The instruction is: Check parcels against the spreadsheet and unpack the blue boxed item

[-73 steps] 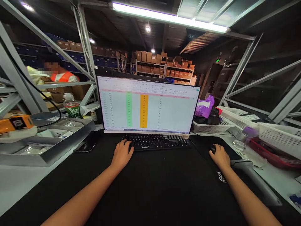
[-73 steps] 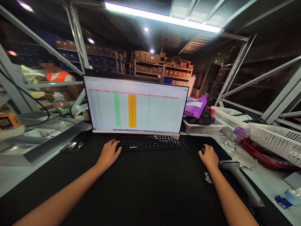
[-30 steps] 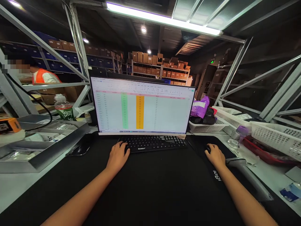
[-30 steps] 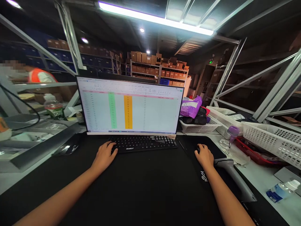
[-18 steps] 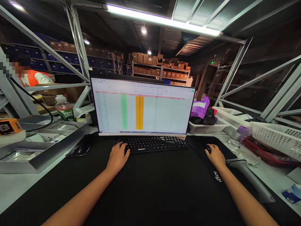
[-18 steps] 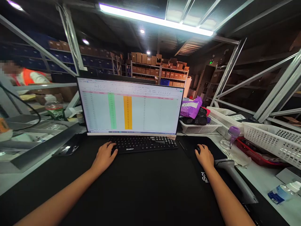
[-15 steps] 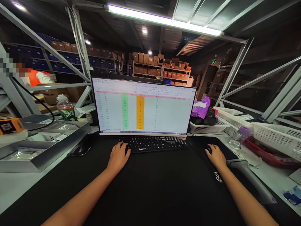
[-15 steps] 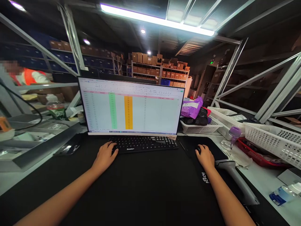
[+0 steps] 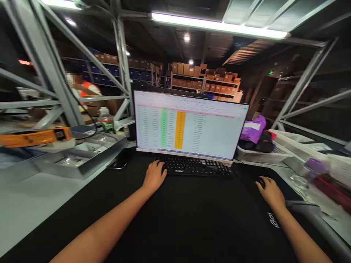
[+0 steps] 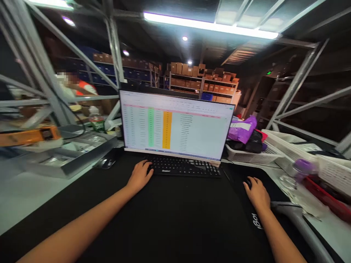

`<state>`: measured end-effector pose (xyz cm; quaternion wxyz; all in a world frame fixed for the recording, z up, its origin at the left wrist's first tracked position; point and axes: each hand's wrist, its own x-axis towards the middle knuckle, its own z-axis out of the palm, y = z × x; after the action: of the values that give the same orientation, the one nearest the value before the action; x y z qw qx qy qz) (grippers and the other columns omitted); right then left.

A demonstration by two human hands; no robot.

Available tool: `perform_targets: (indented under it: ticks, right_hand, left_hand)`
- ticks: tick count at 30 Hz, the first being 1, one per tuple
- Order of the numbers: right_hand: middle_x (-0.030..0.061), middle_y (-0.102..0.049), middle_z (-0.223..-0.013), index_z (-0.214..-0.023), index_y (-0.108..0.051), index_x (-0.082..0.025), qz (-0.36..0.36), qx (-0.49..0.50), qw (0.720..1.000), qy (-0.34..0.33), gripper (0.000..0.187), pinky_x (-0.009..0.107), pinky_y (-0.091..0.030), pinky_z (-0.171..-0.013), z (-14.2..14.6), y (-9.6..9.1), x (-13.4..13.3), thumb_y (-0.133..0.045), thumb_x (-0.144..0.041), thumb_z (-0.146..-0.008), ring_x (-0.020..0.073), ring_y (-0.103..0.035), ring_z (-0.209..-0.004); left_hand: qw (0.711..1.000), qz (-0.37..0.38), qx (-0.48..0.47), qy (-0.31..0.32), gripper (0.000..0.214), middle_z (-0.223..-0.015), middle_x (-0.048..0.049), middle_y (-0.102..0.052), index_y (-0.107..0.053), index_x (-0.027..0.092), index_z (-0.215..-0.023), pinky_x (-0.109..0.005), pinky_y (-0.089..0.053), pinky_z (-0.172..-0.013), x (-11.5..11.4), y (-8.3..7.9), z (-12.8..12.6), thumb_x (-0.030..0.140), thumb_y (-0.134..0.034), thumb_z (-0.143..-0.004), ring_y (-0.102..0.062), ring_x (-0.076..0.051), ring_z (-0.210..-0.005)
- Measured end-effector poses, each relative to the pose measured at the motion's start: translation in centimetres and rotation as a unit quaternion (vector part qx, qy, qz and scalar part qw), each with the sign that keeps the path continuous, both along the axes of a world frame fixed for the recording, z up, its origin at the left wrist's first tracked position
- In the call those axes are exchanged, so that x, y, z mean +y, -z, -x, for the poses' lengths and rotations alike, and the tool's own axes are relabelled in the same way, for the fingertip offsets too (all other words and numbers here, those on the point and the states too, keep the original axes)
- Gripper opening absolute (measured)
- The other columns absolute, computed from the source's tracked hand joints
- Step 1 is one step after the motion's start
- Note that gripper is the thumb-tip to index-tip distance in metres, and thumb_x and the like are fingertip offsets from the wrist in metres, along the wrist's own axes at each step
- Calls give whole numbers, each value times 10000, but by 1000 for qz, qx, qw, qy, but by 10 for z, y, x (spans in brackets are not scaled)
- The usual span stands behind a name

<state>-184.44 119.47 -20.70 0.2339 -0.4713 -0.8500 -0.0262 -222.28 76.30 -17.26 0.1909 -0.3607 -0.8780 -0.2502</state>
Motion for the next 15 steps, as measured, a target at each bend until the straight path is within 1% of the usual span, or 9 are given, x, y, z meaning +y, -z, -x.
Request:
perform_targets:
  ticks: [3,6,10,15]
  right_hand:
    - [170,-563,-1346,-1323,-601,-190,-14,11,1000,-4,603,460,-501,-966,-1,12,15,-344,-560,-923,331,-589,-1184]
    - [169,-589,-1302,-1301,-615,-180,-21,16,1000,-9,624,466,-491,-988,-1,18,25,-318,-566,-910,347,-579,-1200]
    - [170,-589,-1282,-1312,-597,-188,-25,23,999,-21,637,462,-512,-943,-4,18,25,-296,-569,-899,346,-602,-1159]
    - [164,-590,-1284,-1306,-603,-209,2,30,999,-18,669,497,-525,-897,-6,15,22,-301,-628,-880,371,-622,-1100]
  left_hand:
    - [1000,-3,-8,0,355,-1364,-174,-569,-633,168,-1228,-495,-435,-1096,-1,-2,-4,307,-504,-928,-497,-320,-1310]
    - [1000,-8,-23,-5,361,-1388,-180,-545,-620,161,-1245,-495,-436,-1088,-2,-2,-6,305,-509,-934,-488,-324,-1311]
    - [999,-11,-39,-3,371,-1386,-192,-533,-610,149,-1262,-494,-437,-1078,-1,-2,-8,299,-497,-942,-475,-334,-1314]
    - [999,0,-46,-2,382,-1400,-188,-520,-603,140,-1278,-478,-431,-1083,-2,-5,-10,297,-492,-948,-458,-338,-1334]
